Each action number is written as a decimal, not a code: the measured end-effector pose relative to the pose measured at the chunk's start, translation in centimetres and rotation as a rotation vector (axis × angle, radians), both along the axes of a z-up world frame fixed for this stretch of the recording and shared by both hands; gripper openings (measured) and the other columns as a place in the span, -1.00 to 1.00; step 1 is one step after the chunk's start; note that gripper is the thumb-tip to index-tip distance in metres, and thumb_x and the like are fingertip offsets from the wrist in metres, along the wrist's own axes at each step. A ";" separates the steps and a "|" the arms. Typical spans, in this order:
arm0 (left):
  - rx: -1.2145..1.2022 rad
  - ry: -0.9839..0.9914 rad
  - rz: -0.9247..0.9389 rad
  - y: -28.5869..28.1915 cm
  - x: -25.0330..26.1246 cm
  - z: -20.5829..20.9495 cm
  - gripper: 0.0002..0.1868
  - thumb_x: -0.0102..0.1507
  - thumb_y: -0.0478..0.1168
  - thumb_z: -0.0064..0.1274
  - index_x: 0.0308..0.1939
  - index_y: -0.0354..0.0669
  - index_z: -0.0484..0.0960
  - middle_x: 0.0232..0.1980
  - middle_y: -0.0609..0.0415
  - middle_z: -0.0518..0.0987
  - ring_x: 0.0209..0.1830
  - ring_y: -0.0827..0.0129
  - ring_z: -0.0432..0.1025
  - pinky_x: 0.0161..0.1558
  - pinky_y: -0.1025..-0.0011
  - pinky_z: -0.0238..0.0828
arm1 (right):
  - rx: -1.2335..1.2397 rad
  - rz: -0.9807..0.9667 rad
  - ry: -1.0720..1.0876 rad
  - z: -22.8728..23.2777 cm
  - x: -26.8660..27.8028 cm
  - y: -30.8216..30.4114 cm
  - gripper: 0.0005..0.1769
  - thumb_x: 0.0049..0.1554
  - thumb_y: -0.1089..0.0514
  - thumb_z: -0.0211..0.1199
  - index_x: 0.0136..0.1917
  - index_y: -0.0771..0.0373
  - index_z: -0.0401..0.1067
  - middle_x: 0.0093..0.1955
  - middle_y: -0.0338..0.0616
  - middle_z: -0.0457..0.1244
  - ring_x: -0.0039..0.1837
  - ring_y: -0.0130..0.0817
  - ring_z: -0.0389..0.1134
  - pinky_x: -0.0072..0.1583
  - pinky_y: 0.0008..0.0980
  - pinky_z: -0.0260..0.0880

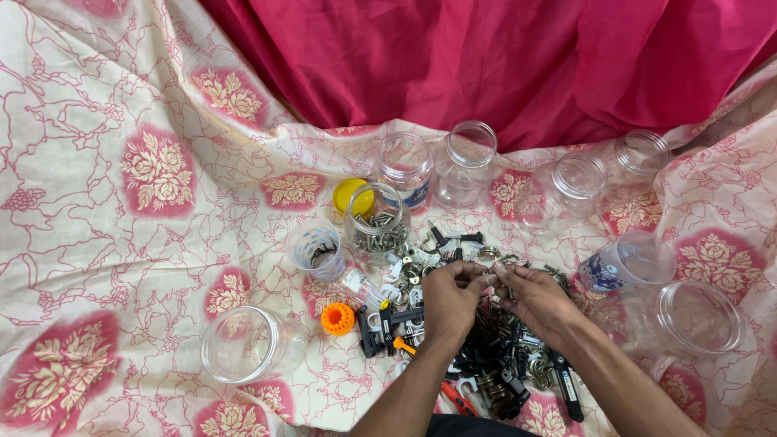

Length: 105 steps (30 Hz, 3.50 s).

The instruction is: The person sorts a mixed pile of small metal hardware including screws, nuts, bolts, and clips on a patterned cloth. They pick up items one by one, inspect them, and place them into clear plastic jars or back onto the pile.

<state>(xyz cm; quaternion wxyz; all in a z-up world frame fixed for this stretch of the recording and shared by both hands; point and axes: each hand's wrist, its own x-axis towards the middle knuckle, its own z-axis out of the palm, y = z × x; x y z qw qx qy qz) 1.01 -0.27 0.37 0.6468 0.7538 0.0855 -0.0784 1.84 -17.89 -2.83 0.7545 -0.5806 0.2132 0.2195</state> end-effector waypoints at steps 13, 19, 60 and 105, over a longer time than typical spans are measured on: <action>0.004 -0.070 -0.031 1.2 -0.5 0.7 -0.81 0.20 -0.26 0.26 -0.14 -0.25 0.79 -0.33 -0.03 0.74 -0.40 0.45 0.60 -0.31 0.45 0.53 | -0.093 -0.011 0.033 3.0 0.3 2.0 -0.76 0.32 0.16 0.07 0.13 0.35 0.44 -0.03 -0.12 0.35 -0.04 -0.43 0.35 0.01 -0.39 0.42; 0.045 -0.028 0.049 0.8 -0.8 0.7 -0.76 0.23 -0.18 0.24 -0.14 -0.28 0.77 -0.31 -0.07 0.74 -0.38 0.39 0.62 -0.25 0.39 0.52 | -0.083 -0.056 0.032 3.5 0.1 2.2 -0.68 0.29 0.32 -0.03 0.27 0.36 0.38 0.11 -0.04 0.33 0.08 -0.34 0.38 0.12 -0.40 0.46; 0.016 -0.021 0.073 -0.1 -2.8 2.2 -0.78 0.19 -0.22 0.26 -0.16 -0.29 0.78 -0.35 -0.03 0.73 -0.41 0.44 0.58 -0.31 0.44 0.50 | 0.069 -0.047 0.005 3.6 -0.4 1.0 -0.37 0.05 0.63 -0.08 0.36 0.34 0.28 0.32 0.12 0.31 0.26 -0.23 0.41 0.28 -0.39 0.49; -0.142 0.184 0.069 -1.4 -2.2 0.4 -0.76 0.22 -0.16 0.29 -0.12 -0.24 0.76 -0.31 0.06 0.74 -0.37 0.54 0.62 -0.32 0.55 0.59 | -0.416 0.023 -0.142 4.0 -0.8 0.7 -0.67 0.10 0.48 0.24 0.14 0.36 0.53 0.03 0.03 0.43 0.02 -0.31 0.45 0.09 -0.42 0.53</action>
